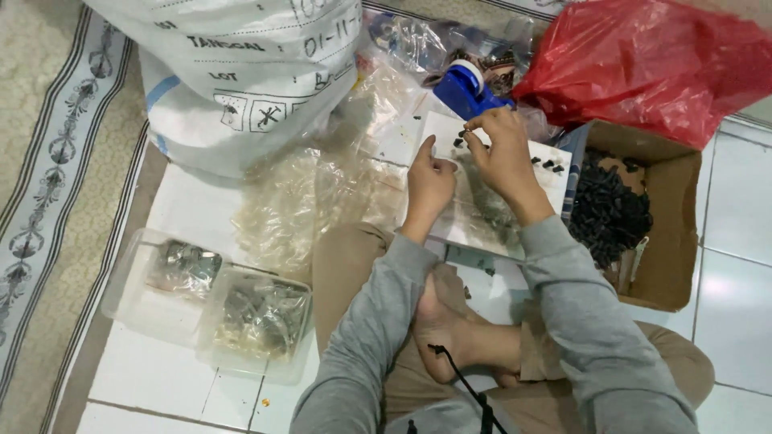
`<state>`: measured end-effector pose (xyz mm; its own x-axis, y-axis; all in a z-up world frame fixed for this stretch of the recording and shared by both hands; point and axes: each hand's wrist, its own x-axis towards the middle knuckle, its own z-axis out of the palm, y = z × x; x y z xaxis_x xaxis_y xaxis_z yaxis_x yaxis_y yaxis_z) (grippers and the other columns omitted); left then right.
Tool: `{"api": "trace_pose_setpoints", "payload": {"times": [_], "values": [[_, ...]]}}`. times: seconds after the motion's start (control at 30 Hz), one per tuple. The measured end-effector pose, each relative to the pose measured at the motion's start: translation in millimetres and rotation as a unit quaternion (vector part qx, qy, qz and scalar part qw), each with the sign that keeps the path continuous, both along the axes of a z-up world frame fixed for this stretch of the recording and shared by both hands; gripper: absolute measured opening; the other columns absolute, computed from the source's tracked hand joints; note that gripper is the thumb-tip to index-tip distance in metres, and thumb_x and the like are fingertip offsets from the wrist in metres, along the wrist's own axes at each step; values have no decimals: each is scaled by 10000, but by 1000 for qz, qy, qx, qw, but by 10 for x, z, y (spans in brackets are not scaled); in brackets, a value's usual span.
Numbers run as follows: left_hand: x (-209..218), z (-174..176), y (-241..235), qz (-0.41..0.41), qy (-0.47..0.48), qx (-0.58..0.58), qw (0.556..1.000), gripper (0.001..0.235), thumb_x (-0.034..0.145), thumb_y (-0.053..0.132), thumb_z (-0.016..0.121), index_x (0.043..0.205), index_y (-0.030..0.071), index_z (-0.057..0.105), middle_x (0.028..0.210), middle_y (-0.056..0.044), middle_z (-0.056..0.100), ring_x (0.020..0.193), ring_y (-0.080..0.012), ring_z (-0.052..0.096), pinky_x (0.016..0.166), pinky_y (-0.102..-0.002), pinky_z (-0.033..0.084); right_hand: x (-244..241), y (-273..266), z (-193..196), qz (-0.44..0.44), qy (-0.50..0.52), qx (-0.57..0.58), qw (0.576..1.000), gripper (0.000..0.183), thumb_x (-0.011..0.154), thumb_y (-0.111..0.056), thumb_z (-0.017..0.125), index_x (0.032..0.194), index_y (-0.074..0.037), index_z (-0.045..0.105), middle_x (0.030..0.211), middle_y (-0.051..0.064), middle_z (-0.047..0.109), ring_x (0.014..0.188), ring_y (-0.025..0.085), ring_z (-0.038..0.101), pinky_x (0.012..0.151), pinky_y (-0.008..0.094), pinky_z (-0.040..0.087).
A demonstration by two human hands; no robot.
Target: The person sits on the floor and repeatedly picks small black plastic parts from a cardboard box, then places them into slots on a white board. The person handles the parts one at a time and continues this process throughout the clip.
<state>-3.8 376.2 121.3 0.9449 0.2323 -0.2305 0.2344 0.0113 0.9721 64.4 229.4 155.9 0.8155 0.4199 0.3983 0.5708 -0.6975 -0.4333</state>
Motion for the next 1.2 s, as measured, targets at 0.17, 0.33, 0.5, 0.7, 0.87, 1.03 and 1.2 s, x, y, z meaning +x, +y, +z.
{"api": "trace_pose_setpoints", "payload": {"times": [0.17, 0.33, 0.5, 0.7, 0.87, 1.03, 1.2], "values": [[169, -189, 10, -9, 27, -19, 999, 589, 970, 92, 445, 1543, -36, 392, 933, -223, 739, 824, -314, 749, 795, -468, 613, 251, 127, -388, -3, -21, -103, 994, 148, 896, -177, 809, 1035, -174, 757, 1056, 91, 638, 1015, 330, 584, 904, 460, 413], [125, -82, -3, -25, 46, 13, 999, 589, 957, 118, 440, 1542, 51, 446, 1324, -350, 619, 1232, -478, 623, 1029, -558, 518, 305, 73, -652, -4, -26, -138, 990, 162, 881, -194, 820, 1029, -200, 755, 1060, 82, 635, 1024, 320, 573, 947, 452, 390], [398, -717, -218, -38, 81, 9, 996, 570, 963, 127, 393, 1529, 82, 439, 773, -150, 742, 608, -256, 754, 684, -385, 669, 340, 36, -750, -4, -19, -132, 991, 157, 883, -228, 798, 1023, -227, 729, 1061, 40, 624, 1040, 282, 562, 979, 438, 381], [360, -585, -176, -28, 75, -23, 997, 589, 945, 90, 398, 1531, 37, 431, 906, -221, 737, 642, -269, 752, 648, -374, 661, 335, 40, -803, -7, -8, -136, 991, 143, 900, -217, 785, 1029, -224, 723, 1064, 30, 626, 1039, 260, 564, 968, 413, 383], [309, -469, -137, -28, 71, -33, 997, 586, 957, 74, 402, 1539, 7, 408, 904, -200, 729, 631, -248, 744, 603, -357, 661, 314, 23, -828, -2, -4, -126, 992, 171, 902, -234, 786, 1060, -223, 722, 1069, 35, 633, 1044, 258, 570, 975, 407, 385], [159, -138, -98, -23, 72, -53, 996, 599, 951, 56, 411, 1544, -22, 389, 901, -212, 724, 634, -254, 735, 567, -345, 651, 198, 37, -589, 0, 5, -109, 994, 270, 882, -188, 796, 1138, -212, 714, 1058, 30, 626, 1043, 246, 564, 994, 399, 374], [87, 51, -71, -8, 54, -40, 998, 603, 959, 61, 457, 1546, -47, 369, 903, -186, 718, 675, -231, 735, 556, -337, 643, -13, -176, -208, 3, -26, -54, 998, 258, 947, -186, 783, 1192, -165, 705, 1079, 76, 620, 1056, 295, 574, 974, 415, 386]]}}
